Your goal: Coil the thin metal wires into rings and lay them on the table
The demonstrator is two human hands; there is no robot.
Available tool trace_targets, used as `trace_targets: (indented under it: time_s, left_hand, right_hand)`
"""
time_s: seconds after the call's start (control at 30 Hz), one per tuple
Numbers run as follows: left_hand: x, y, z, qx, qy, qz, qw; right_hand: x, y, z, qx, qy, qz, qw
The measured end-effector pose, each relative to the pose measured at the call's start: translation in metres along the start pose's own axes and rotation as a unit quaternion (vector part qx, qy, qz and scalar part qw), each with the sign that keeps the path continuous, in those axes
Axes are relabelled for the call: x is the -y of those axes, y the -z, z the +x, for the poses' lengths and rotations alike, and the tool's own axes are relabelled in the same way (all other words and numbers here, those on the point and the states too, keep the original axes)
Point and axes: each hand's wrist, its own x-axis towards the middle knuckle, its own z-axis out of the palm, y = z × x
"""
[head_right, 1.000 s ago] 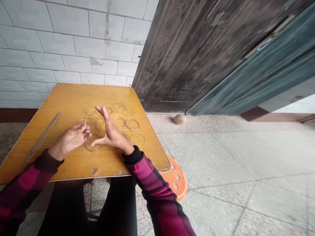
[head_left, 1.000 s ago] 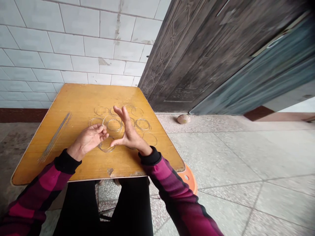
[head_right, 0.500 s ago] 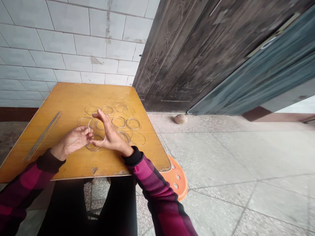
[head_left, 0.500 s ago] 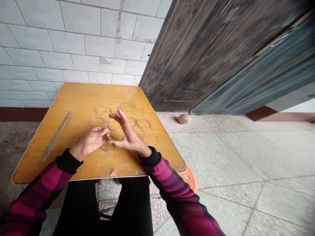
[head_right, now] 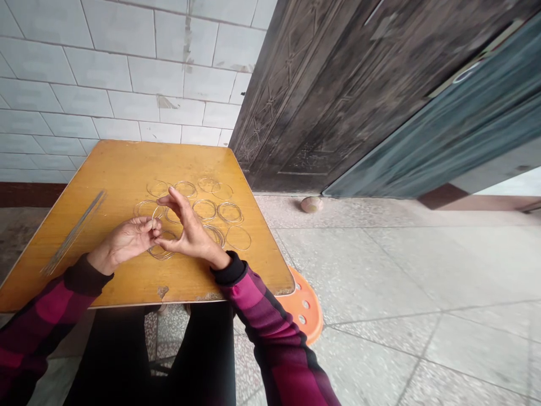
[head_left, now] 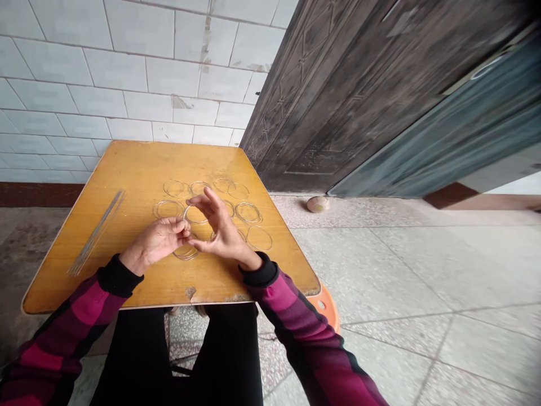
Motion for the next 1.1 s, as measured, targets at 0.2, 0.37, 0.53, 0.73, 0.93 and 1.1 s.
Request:
trace_targets:
  time_s: [0.2, 0.37, 0.53, 0.73, 0.93, 1.1]
  left_hand:
    - [-0.0011, -0.0035, -0.0008, 0.017, -0.002, -0.007, 1.0]
    - [-0.0008, -0.0039, -0.0012, 0.02, 0.011, -0.029, 0.999]
    - [0.0005, -0.0031, -0.0013, 0.018, 0.013, -0.046, 0.999]
    - [0.0002, -0.0034, -0.0014, 0.015, 0.008, -0.044, 0.999]
    - [-0.0011, -0.006, -0.0017, 0.02, 0.004, -0.043, 0.999]
    - [-0.0065, -0.0063, -0.0017, -0.011, 0.004, -0.04, 0.999]
  right_hand:
    - [0.0013, -0.0031, 0.002, 0.0, 0.005, 0.02, 1.0]
    - [0.0026, -0.0032, 0.002, -0.002, -0.016, 0.029, 0.999]
    - [0.0026, -0.0041, 0.0007, 0.005, -0.017, 0.048, 0.999]
    - [0.002, -0.0037, 0.0008, 0.009, -0.036, 0.044, 0.998]
    - [-0.0018, -0.0047, 0.0008, 0.006, -0.027, 0.035, 0.999]
    - [-0.0001, -0.0046, 0.0004, 0.003, -0.051, 0.023, 0.998]
